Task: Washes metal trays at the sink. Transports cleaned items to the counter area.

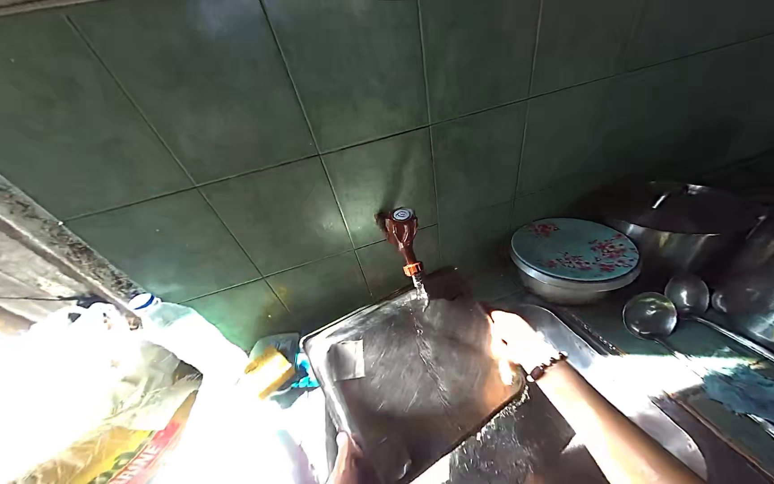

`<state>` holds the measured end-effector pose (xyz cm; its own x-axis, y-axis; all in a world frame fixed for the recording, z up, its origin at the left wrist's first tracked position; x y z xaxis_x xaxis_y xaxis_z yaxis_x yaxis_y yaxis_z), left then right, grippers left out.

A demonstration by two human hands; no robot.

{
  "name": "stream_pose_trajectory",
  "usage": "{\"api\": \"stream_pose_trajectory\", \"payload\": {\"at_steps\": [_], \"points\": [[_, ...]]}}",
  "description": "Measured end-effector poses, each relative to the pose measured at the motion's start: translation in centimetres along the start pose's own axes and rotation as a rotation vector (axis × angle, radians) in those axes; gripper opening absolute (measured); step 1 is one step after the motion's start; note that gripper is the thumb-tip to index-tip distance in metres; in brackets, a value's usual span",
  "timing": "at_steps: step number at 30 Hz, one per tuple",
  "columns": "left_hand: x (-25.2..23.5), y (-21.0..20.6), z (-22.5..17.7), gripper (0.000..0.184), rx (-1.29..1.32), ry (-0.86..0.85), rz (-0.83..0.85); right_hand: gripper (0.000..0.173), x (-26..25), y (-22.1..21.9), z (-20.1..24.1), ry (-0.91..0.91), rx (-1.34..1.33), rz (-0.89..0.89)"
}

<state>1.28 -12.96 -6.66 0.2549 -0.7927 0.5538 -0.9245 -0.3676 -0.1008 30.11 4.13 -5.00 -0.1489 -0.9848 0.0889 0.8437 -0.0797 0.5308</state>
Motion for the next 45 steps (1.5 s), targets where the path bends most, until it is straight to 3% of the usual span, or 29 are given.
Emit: {"api": "stream_pose_trajectory", "payload": {"at_steps": [2, 4, 7, 9, 10, 11, 12, 14, 17, 19, 20, 22, 26, 29, 32, 34, 37, 39, 41, 43, 45], "points": [[-2.6, -3.1, 0.5, 0.071, 0.02, 0.18, 0.084, 0.031, 1.0, 2.8, -1.3, -0.004, 0.119, -0.062], [-5.6, -5.9, 0.3, 0.078, 0.03, 0.36, 0.138, 0.037, 1.7, 4.5, -2.9, -0.143, -0.237, -0.254], [-10.0, -9.0, -0.6, 0.064, 0.058, 0.386, 0.24, 0.044, 3.2, 7.8, -4.8, -0.241, -0.571, -0.438], [-10.2, -10.0, -2.9, 0.046, -0.013, 0.209, 0.458, 0.033, 3.8, 9.6, -7.7, -0.093, -0.734, -0.457], [-9.8, -9.8, -4.2, 0.032, -0.126, 0.024, 0.557, 0.027, 4.4, 10.5, -9.1, 0.009, -0.828, -0.416], [-8.6, -9.6, -5.6, 0.025, -0.272, -0.163, 0.54, 0.022, 4.9, 11.3, -10.3, 0.113, -0.874, -0.376], [-7.6, -10.1, -7.0, 0.02, -0.424, -0.28, 0.501, 0.03, 4.6, 12.2, -11.2, 0.199, -0.928, -0.303], [-6.2, -12.3, -9.3, 0.017, -0.563, -0.302, 0.412, 0.041, 4.3, 13.5, -12.5, 0.23, -0.817, -0.115], [-9.9, -15.5, -9.5, 0.008, -0.441, -0.28, 0.337, 0.035, 4.2, 13.0, -15.6, 0.173, -0.607, 0.004], [-10.4, -17.0, -9.8, 0.041, -0.446, -0.397, 0.379, 0.032, 4.0, 11.8, -15.4, 0.14, -0.542, 0.017], [-10.0, -17.2, -10.0, 0.05, -0.457, -0.477, 0.407, 0.03, 3.7, 11.3, -14.3, 0.146, -0.508, 0.009], [-8.0, -17.3, -10.7, 0.047, -0.427, -0.483, 0.355, 0.026, 3.2, 10.4, -10.4, 0.191, -0.386, -0.019], [-6.9, -14.3, -10.6, 0.051, -0.452, -0.552, 0.384, 0.021, 2.0, 7.6, 1.4, 0.437, -0.156, -0.031], [-6.6, -14.4, -10.2, 0.056, -0.463, -0.733, 0.434, 0.047, 1.5, 5.5, 10.7, 0.659, -0.129, -0.061], [-6.7, -14.4, -9.6, 0.057, -0.433, -0.747, 0.397, 0.059, 0.3, 3.5, 18.1, 0.889, 0.037, -0.016], [-8.3, -12.7, -8.7, 0.06, -0.473, -0.699, 0.305, 0.047, -1.9, 1.8, 20.0, 1.041, 0.307, 0.058], [-11.3, -8.5, -6.4, 0.07, -0.517, -0.602, 0.145, 0.027, -4.8, 0.1, 20.0, 1.319, 0.525, -0.075], [-11.5, -6.3, -5.1, 0.075, -0.676, -0.488, 0.151, 0.026, -4.2, 0.2, 20.8, 1.246, 0.669, -0.151], [-9.2, -5.0, -4.3, 0.071, -0.889, -0.434, 0.216, 0.031, -2.2, -0.4, 22.9, 0.932, 0.841, -0.136], [-5.1, -4.2, -4.0, 0.064, -0.963, -0.486, 0.194, 0.03, -0.9, -1.4, 24.7, 0.706, 0.91, -0.126], [-0.1, -2.6, -4.0, 0.057, -0.98, -0.578, 0.043, 0.025, -0.5, -2.0, 25.6, 0.598, 0.93, -0.119]]}}
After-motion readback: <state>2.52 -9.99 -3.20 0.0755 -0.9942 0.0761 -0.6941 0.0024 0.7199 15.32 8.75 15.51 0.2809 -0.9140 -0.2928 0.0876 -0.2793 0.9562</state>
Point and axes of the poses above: each hand's wrist, its own x-axis away from the middle knuckle, its own y-axis out of the back of the hand, z = x × y, the point moved 1 cm from there along -x, towards the middle knuckle, and after that the axes turned 5 degrees about -z, right-handed, at the moved point
